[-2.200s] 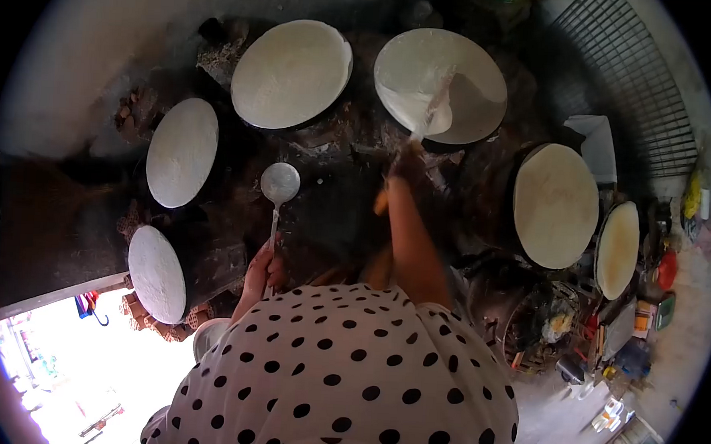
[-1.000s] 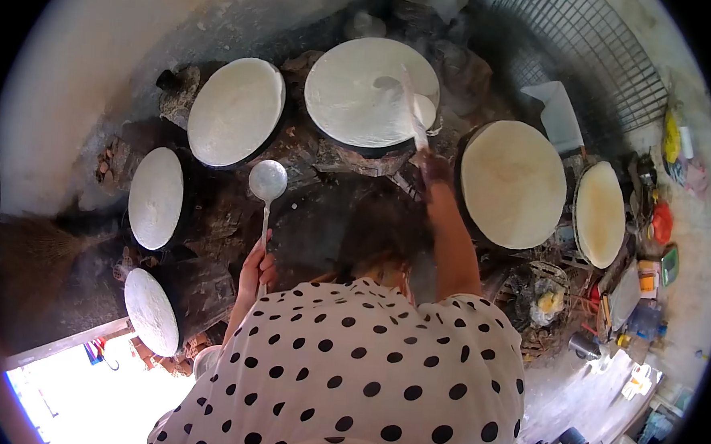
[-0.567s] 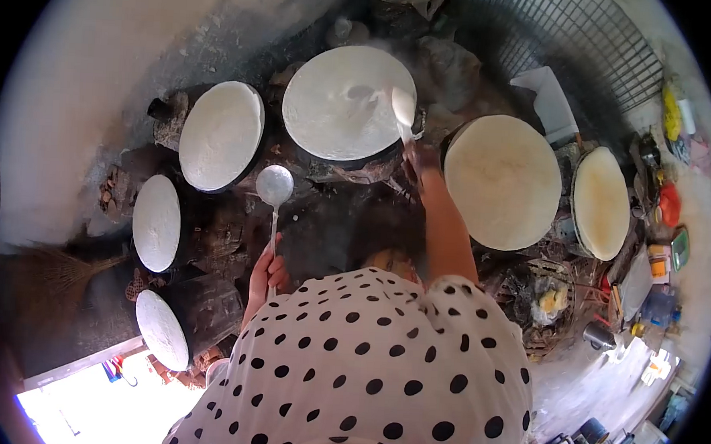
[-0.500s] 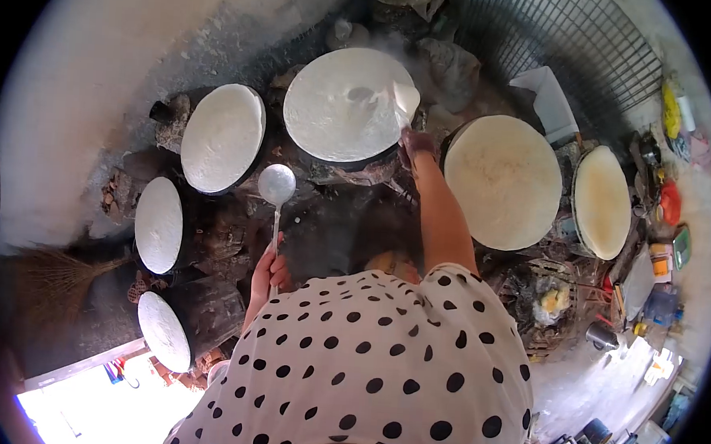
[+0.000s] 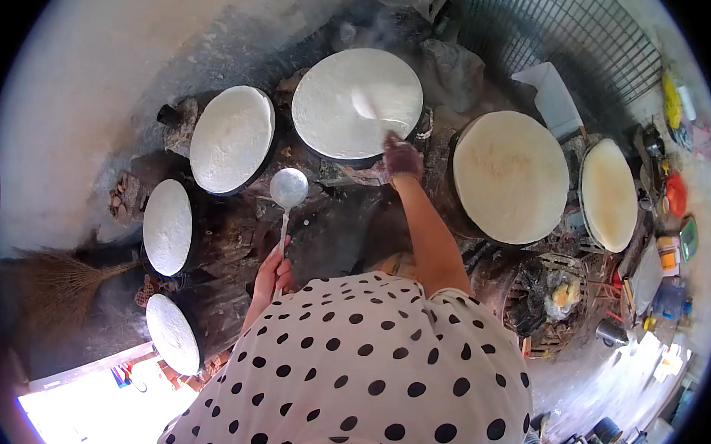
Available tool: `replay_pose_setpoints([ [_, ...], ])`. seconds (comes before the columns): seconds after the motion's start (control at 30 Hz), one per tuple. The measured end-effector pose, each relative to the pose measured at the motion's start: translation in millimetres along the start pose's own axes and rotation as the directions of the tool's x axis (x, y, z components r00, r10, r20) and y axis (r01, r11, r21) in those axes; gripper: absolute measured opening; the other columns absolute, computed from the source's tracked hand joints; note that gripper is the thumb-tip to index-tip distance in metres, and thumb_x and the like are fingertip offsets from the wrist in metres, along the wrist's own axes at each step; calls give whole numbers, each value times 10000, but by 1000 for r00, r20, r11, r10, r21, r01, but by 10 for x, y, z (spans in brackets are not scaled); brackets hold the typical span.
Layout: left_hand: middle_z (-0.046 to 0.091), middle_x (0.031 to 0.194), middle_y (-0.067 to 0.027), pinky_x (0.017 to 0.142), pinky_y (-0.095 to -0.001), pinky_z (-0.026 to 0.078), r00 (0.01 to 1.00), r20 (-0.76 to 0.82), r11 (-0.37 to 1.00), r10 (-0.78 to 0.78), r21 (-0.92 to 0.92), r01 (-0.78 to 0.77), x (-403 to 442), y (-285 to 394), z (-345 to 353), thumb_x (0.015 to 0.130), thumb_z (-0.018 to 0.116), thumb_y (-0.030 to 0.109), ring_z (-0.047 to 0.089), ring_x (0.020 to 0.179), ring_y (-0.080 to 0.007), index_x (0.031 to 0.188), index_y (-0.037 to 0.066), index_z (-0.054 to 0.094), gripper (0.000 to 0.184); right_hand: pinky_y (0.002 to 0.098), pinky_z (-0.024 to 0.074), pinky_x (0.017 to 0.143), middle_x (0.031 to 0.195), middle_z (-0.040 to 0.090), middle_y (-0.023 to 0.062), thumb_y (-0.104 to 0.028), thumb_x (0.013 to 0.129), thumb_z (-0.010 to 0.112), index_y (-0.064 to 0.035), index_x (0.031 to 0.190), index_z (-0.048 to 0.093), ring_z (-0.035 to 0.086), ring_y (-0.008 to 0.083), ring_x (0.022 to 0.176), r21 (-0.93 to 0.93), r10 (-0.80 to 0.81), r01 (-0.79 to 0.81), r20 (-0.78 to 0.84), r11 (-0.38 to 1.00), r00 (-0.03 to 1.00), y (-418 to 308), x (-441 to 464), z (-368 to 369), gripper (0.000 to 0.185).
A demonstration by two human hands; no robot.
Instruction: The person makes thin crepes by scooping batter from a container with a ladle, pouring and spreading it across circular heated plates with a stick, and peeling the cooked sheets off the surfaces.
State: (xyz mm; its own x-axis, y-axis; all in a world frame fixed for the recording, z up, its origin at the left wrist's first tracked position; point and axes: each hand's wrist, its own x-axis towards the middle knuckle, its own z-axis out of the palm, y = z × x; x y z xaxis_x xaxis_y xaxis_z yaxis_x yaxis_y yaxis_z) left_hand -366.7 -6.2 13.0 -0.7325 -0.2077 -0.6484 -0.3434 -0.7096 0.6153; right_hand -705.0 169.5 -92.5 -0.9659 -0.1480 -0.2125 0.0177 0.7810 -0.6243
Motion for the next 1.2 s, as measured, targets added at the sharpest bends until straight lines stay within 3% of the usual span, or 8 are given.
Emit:
replay_pose_setpoints([
  [0.27, 351, 583, 37, 364, -236, 310, 996, 55, 996, -77, 59, 74, 137, 66, 39, 994, 372, 243, 332, 393, -76, 1335, 161, 411, 353, 335, 429, 940, 1230, 585, 112, -391, 942, 440, -142, 1299, 508, 546, 233, 1153, 438, -83, 124, -112, 890, 990, 430, 228, 350, 441],
  [0.5, 401, 548, 20, 347, -243, 311, 990, 77, 964, -116, 250, 94, 1059, 393, 360, 967, 429, 240, 367, 384, -86, 1287, 133, 462, 339, 358, 440, 931, 1212, 575, 162, -333, 935, 458, -165, 1273, 533, 558, 285, 1117, 281, -309, 276, 78, 919, 948, 465, 61, 28, 384],
  [0.67, 430, 578, 25, 359, -252, 325, 993, 62, 912, 103, 392, -119, 1819, 629, 832, 955, 465, 247, 382, 388, -83, 1085, 131, 515, 181, 428, 508, 755, 1014, 643, 173, -421, 925, 434, -244, 1190, 590, 621, 349, 942, -203, 40, -54, -76, 978, 996, 371, -273, -148, 355],
  [0.8, 463, 607, 20, 380, -243, 333, 986, -18, 910, 165, 390, -145, 2017, 584, 1299, 946, 475, 245, 403, 411, -85, 990, 120, 506, 136, 426, 512, 716, 995, 653, 168, -411, 917, 454, -213, 1178, 596, 637, 341, 897, 183, -55, 74, -109, 980, 993, 91, -382, 439, 358],
  [0.97, 375, 599, 58, 379, -205, 311, 894, 448, 830, 3, -500, 248, 1911, 755, 1148, 985, 381, 190, 357, 399, -45, 1184, 107, 505, 249, 360, 489, 809, 1044, 662, 137, -407, 927, 467, -106, 1234, 567, 646, 280, 918, 483, -251, 193, 58, 854, 966, 52, -217, 126, 441],
  [1.03, 350, 593, 61, 370, -201, 305, 941, 327, 921, 84, -385, 52, 1360, 825, 1216, 991, 358, 177, 340, 389, -38, 1257, 110, 459, 292, 336, 490, 822, 1028, 670, 126, -400, 935, 463, -62, 1244, 555, 649, 255, 900, 343, -419, 387, 20, 856, 908, 202, -67, -162, 467],
  [1.1, 325, 588, 64, 361, -197, 299, 962, 199, 961, 188, -241, -138, 1105, 826, 1183, 997, 335, 164, 322, 379, -32, 1329, 112, 412, 345, 337, 476, 850, 1061, 660, 111, -403, 957, 428, -55, 1262, 537, 628, 239, 957, 402, 66, -166, 252, 901, 966, 195, 119, -296, 475],
  [1.2, 338, 597, 48, 368, -198, 281, 968, 234, 973, 91, -226, -36, 1117, 903, 1109, 992, 365, 186, 303, 391, -50, 1290, 141, 444, 311, 347, 394, 994, 1215, 597, 96, -362, 995, 325, -40, 1295, 489, 550, 261, 1134, -116, -386, 426, 262, 897, 884, 145, 22, -326, 470],
])
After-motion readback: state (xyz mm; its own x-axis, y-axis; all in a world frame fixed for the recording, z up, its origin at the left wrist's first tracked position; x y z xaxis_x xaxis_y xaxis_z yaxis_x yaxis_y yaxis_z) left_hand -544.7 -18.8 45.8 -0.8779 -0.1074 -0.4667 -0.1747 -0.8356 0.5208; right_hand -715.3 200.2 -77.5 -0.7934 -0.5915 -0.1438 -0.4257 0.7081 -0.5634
